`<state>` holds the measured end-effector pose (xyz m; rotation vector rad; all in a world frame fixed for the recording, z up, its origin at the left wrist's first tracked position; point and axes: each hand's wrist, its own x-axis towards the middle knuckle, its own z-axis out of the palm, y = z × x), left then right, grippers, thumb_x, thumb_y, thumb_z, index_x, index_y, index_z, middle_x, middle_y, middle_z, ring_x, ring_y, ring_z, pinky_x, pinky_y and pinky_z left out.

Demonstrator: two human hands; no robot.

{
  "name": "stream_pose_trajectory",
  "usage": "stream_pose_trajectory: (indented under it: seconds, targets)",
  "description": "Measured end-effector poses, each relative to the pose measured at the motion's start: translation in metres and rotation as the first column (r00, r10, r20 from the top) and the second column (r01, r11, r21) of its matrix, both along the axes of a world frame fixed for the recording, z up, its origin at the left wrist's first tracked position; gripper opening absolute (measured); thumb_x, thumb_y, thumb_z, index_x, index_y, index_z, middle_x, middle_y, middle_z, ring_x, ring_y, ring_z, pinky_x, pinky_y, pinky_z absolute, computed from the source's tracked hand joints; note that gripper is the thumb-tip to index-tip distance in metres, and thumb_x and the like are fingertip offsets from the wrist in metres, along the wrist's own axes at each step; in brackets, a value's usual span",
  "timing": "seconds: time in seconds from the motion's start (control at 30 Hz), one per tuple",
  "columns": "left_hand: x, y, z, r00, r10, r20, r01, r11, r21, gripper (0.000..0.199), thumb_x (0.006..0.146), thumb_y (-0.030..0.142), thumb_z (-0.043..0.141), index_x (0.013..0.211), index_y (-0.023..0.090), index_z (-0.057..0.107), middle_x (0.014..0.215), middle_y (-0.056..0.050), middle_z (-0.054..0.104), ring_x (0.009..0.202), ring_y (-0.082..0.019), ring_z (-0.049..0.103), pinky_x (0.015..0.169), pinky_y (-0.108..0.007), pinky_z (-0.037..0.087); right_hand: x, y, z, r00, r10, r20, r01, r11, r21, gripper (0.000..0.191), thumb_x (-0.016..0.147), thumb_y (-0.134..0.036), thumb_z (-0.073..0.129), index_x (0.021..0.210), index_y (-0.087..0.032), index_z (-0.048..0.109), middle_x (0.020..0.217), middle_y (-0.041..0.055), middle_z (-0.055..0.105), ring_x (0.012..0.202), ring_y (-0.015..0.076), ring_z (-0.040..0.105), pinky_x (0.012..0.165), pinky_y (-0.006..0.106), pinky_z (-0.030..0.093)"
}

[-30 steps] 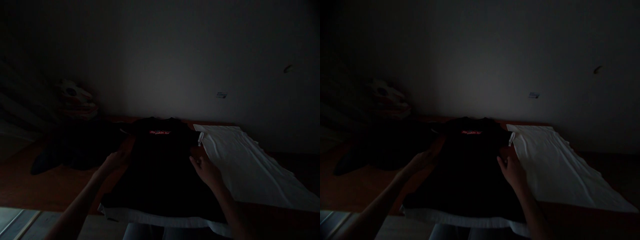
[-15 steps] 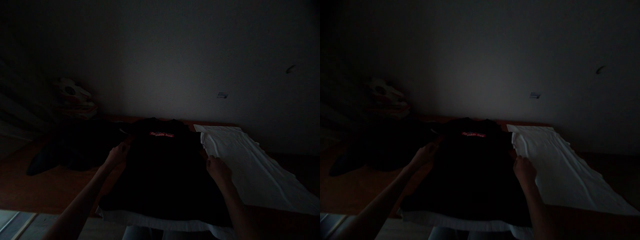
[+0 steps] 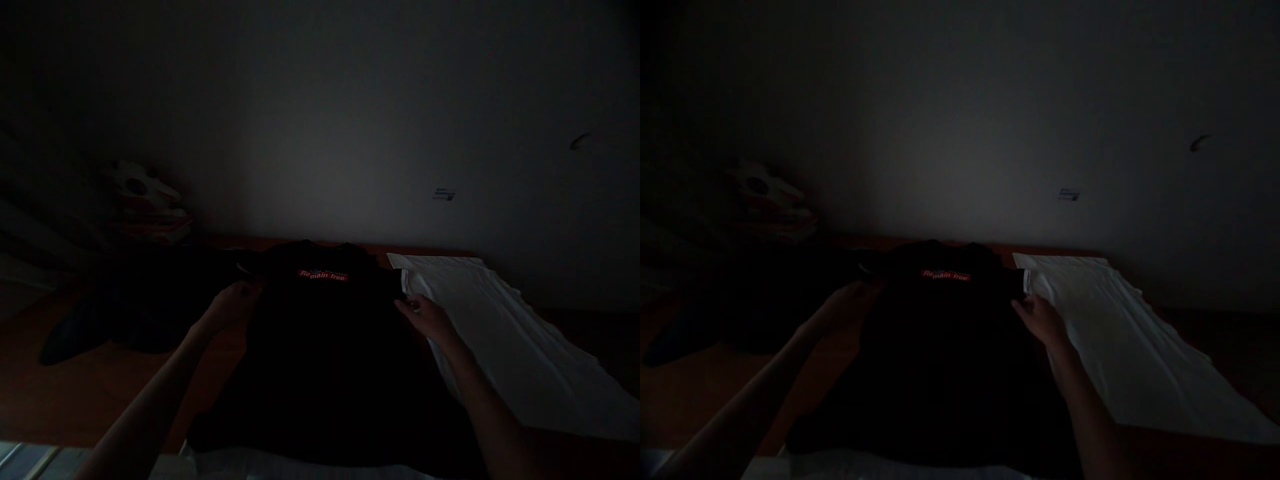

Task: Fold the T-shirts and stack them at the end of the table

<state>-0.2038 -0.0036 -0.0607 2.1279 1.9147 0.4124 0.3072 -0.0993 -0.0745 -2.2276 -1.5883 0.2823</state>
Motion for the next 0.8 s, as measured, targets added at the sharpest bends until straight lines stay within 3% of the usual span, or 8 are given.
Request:
stream_pose_trajectory:
  seconds: [0.1,0.2,0.33,0.43,0.63,0.8]
  targets:
    - [0.011,0.031,0.005,0.952,0.232,0.198,-0.234,0.972,-0.014,0.039,0.087,0.052,0.061,0.107,0.018,0.066,0.106,-0.013,0.075,0.101,-0.031,0.072,0.078,-0.033,0.052,0.008,0.034,0.004,0.981,-0.180,0.065,0.175,0.982,0.075,0.048,0.092,-0.054,0.058,0.118,-0.015,0.064,0.114,0.0170,0.073,0.106,0.0286,0.071,0.085,0.034,0.052]
    - [0.012,0.060,0.002,0.885,0.353,0.303,-0.328,0.936,-0.129,0.031,0.085,0.045,0.063,0.097,0.017,0.068,0.091,-0.013,0.076,0.095,-0.032,0.073,0.073,-0.034,0.054,0.014,0.056,-0.003,0.963,-0.246,0.113,0.251,0.968,-0.030,0.061,0.089,-0.064,0.058,0.118,-0.011,0.065,0.116,0.0237,0.071,0.108,0.0343,0.070,0.082,0.039,0.052]
    - [0.008,0.086,-0.006,0.853,0.376,0.362,-0.342,0.927,-0.156,0.022,0.080,0.040,0.067,0.086,0.018,0.068,0.075,-0.009,0.073,0.086,-0.031,0.074,0.069,-0.033,0.054,0.016,0.068,-0.018,0.974,-0.210,0.084,0.218,0.971,-0.096,0.037,0.087,-0.053,0.065,0.092,-0.017,0.072,0.100,0.0174,0.075,0.099,0.0332,0.072,0.078,0.037,0.051]
    - [0.010,0.095,-0.007,0.816,0.373,0.442,-0.358,0.926,-0.121,0.025,0.078,0.038,0.069,0.093,0.018,0.068,0.080,-0.007,0.074,0.088,-0.027,0.073,0.071,-0.030,0.055,0.017,0.074,-0.026,0.974,-0.222,0.038,0.223,0.974,-0.042,0.023,0.089,-0.041,0.061,0.093,-0.020,0.071,0.098,0.0119,0.075,0.098,0.0290,0.072,0.079,0.034,0.050]
    - [0.007,0.094,0.002,0.723,0.335,0.604,-0.405,0.914,-0.022,0.038,0.095,0.045,0.047,0.116,0.016,0.059,0.095,-0.007,0.073,0.085,-0.020,0.072,0.069,-0.028,0.058,0.034,0.080,-0.024,0.950,-0.289,-0.113,0.302,0.945,0.121,0.035,0.088,-0.040,0.052,0.107,-0.014,0.065,0.100,0.0148,0.073,0.094,0.0269,0.069,0.079,0.033,0.051]
    - [-0.021,0.089,0.021,0.749,0.373,0.547,-0.479,0.876,0.059,0.041,0.080,0.046,0.069,0.105,0.015,0.061,0.101,-0.012,0.071,0.098,-0.029,0.069,0.075,-0.034,0.058,0.049,0.076,-0.016,0.945,-0.233,-0.229,0.290,0.922,0.258,0.049,0.086,-0.034,0.049,0.129,-0.012,0.053,0.110,0.0140,0.071,0.093,0.0222,0.069,0.076,0.029,0.052]
